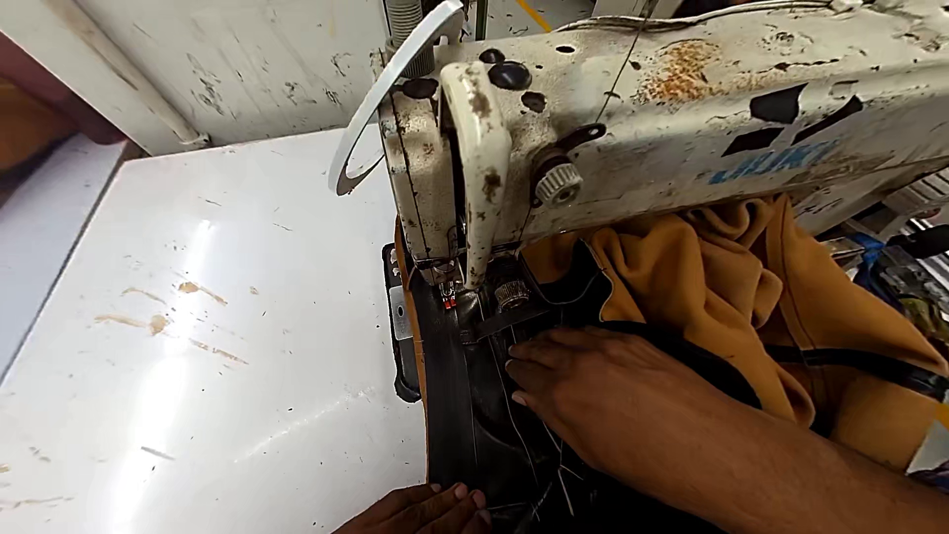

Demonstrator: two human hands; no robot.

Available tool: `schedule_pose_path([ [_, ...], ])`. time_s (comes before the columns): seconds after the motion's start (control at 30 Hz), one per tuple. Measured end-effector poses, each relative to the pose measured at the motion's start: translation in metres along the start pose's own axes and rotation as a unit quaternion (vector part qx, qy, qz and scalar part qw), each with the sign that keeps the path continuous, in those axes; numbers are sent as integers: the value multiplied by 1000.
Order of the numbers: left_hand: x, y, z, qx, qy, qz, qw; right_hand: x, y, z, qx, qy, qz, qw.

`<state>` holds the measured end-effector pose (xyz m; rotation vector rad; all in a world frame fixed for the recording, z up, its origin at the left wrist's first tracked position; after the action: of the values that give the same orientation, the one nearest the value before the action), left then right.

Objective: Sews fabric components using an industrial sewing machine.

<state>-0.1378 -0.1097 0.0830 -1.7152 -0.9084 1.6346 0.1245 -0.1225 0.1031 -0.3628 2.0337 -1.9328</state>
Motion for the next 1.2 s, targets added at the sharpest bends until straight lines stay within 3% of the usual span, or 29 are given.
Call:
schedule_pose_path([
  [0.2,4,3,-23,-144,-60,-108,982,-1,-9,-10,-35,-35,-4,999],
  [0.4,16,-8,-36,-123,-188,-64,972,3,10,-15,78,34,55,995],
  [0.5,33,-11,-36,-87,-184,-85,975,1,6,-21,145,56,64,986],
  [0.57,40,-13,-36,-72,-177,-120,974,3,6,-20,132,40,73,988],
  [0.87,67,-20,-39,-46,-70,-246,966,0,-6,-13,-75,-49,26,996],
  [1.2,57,-24,-31,-65,-140,-139,978,1,7,-13,10,-124,-37,992],
])
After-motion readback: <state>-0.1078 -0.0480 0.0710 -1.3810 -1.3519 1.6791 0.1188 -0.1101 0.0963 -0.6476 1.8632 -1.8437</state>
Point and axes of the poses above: each hand's wrist, its own z-axis away from the middle knuckle, its own y-axis out of the palm, x = y × z, the point moved 2 cm from there along -z, towards the middle knuckle, and after that the axes turned 4 degrees about y, right-handed, at the moved point
